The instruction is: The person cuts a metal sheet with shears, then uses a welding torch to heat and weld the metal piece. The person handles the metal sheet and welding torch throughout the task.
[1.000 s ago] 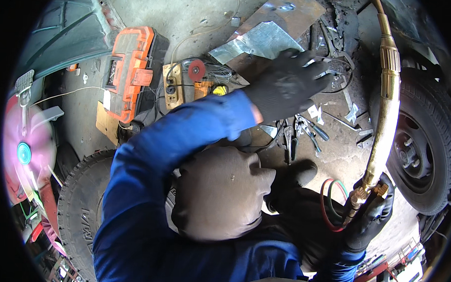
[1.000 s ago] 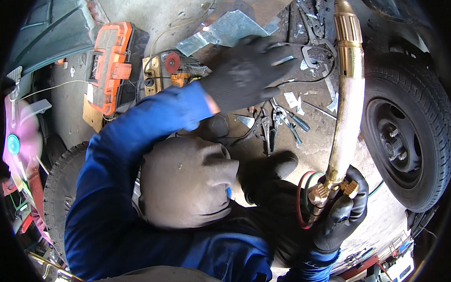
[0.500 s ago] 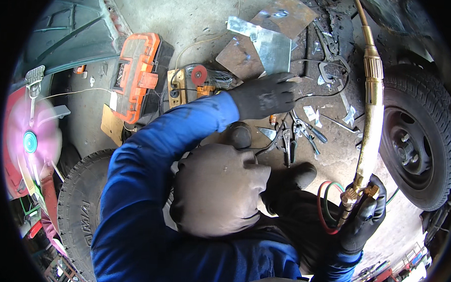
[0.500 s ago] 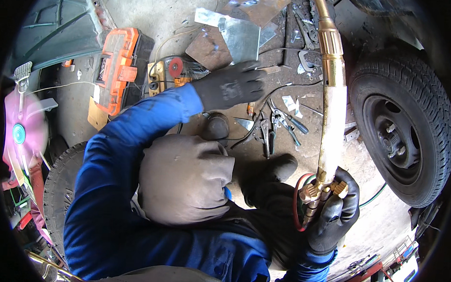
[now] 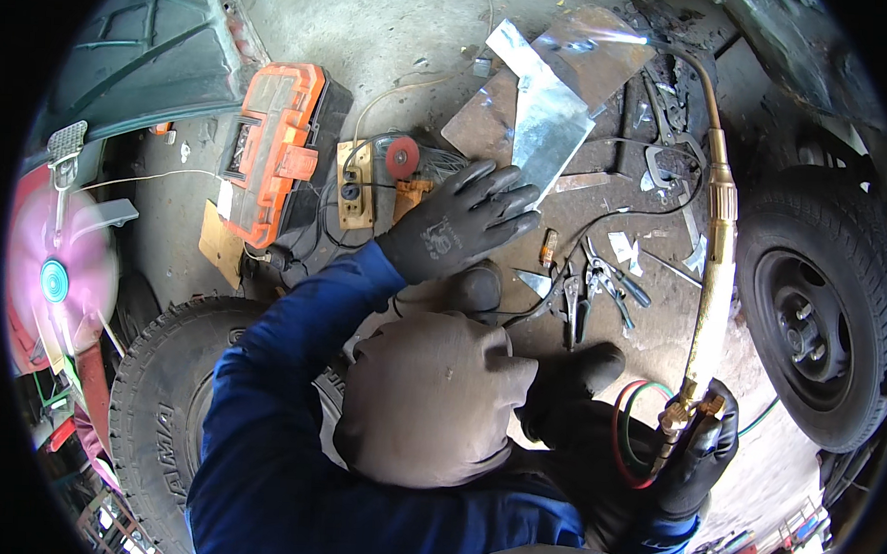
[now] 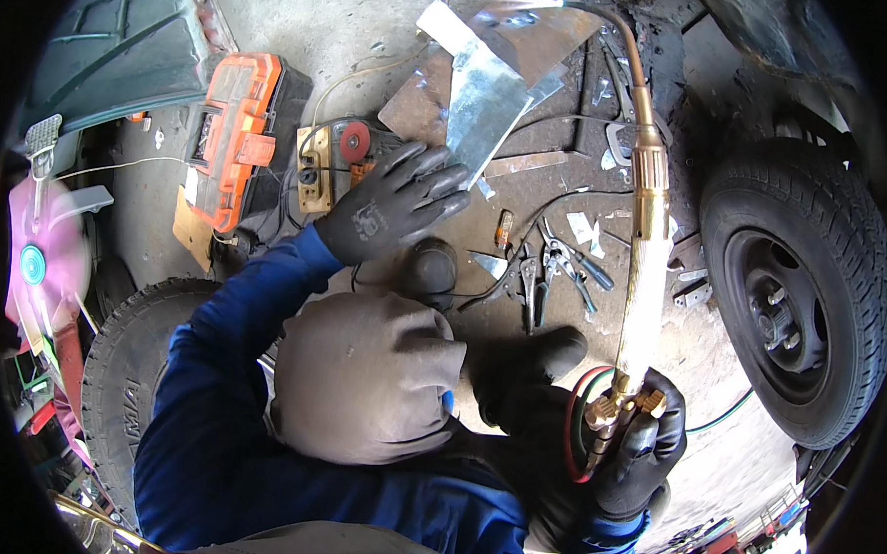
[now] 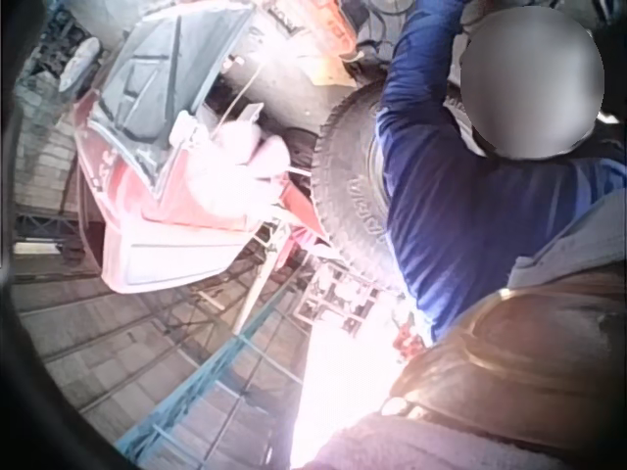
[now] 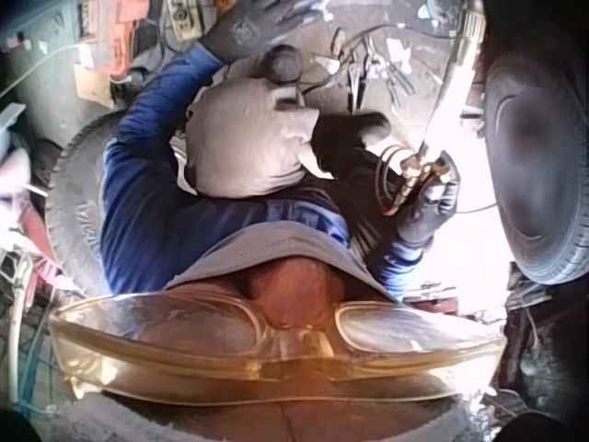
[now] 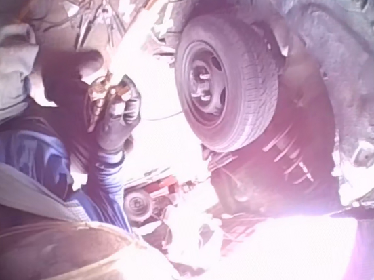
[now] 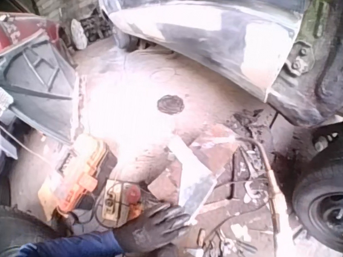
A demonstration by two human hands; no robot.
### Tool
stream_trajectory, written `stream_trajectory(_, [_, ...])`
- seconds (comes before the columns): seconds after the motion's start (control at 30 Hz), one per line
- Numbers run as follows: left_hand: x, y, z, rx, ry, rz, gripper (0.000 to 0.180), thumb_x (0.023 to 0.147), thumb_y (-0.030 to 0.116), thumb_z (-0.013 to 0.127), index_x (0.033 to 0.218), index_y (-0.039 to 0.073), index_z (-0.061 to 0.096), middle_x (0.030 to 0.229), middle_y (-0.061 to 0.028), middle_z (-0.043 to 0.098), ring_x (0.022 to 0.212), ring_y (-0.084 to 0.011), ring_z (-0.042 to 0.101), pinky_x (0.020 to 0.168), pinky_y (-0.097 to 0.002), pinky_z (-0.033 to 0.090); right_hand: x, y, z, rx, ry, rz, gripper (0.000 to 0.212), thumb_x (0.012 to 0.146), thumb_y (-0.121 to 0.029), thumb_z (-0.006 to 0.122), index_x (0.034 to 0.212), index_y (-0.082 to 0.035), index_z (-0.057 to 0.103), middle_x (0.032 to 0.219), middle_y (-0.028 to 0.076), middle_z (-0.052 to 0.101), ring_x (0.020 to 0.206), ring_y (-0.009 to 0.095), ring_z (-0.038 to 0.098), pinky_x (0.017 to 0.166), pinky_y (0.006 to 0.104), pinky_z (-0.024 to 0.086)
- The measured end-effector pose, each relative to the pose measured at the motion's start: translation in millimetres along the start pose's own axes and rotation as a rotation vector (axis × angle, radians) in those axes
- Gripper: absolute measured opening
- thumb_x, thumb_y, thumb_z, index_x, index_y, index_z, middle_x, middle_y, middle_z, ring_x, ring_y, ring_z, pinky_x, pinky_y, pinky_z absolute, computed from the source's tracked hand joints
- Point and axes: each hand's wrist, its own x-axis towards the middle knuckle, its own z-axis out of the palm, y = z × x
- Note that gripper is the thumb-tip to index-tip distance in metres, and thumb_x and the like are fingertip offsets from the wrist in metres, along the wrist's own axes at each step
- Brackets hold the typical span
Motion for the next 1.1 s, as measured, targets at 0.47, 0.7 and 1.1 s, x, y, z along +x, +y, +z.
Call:
stream_trajectory(0.47, [-141.0,65.0,68.3,-0.512,0.238,-0.834,0.031,0.089,0.017,0.076,0.117,0.004,0.072,0.123,-0.0162,0.070,0.111,-0.0397,0.066,0.094,-0.0541,0.052,-2.2,10.1,5.5,0.125,0.059,-0.030,0.062,0.111,-0.052,0.054,0.143,0.001,0.055,0.100,0.009,0.066,0.074,0.010,0.059,0.062,0.0218,0.046])
stream_trajectory(0.7, [-127.2,54.7,88.1,-0.415,0.192,-0.650,0.031,0.091,0.018,0.073,0.119,0.004,0.071,0.123,-0.0183,0.069,0.111,-0.0402,0.066,0.095,-0.0520,0.053,-9.2,6.7,-2.9,0.020,0.103,-0.013,0.069,0.109,-0.059,0.054,0.141,0.001,0.056,0.095,0.009,0.068,0.080,0.013,0.063,0.072,0.0248,0.049])
stream_trajectory(1.1, [-22.5,-68.3,180.2,0.348,-0.307,-0.655,0.055,0.088,0.026,0.068,0.140,0.008,0.065,0.142,-0.0193,0.064,0.131,-0.0387,0.059,0.109,-0.0528,0.044,3.8,4.3,-14.4,0.141,0.037,0.008,0.059,0.112,-0.052,0.052,0.140,0.001,0.056,0.091,0.009,0.068,0.075,0.010,0.061,0.067,0.0233,0.047])
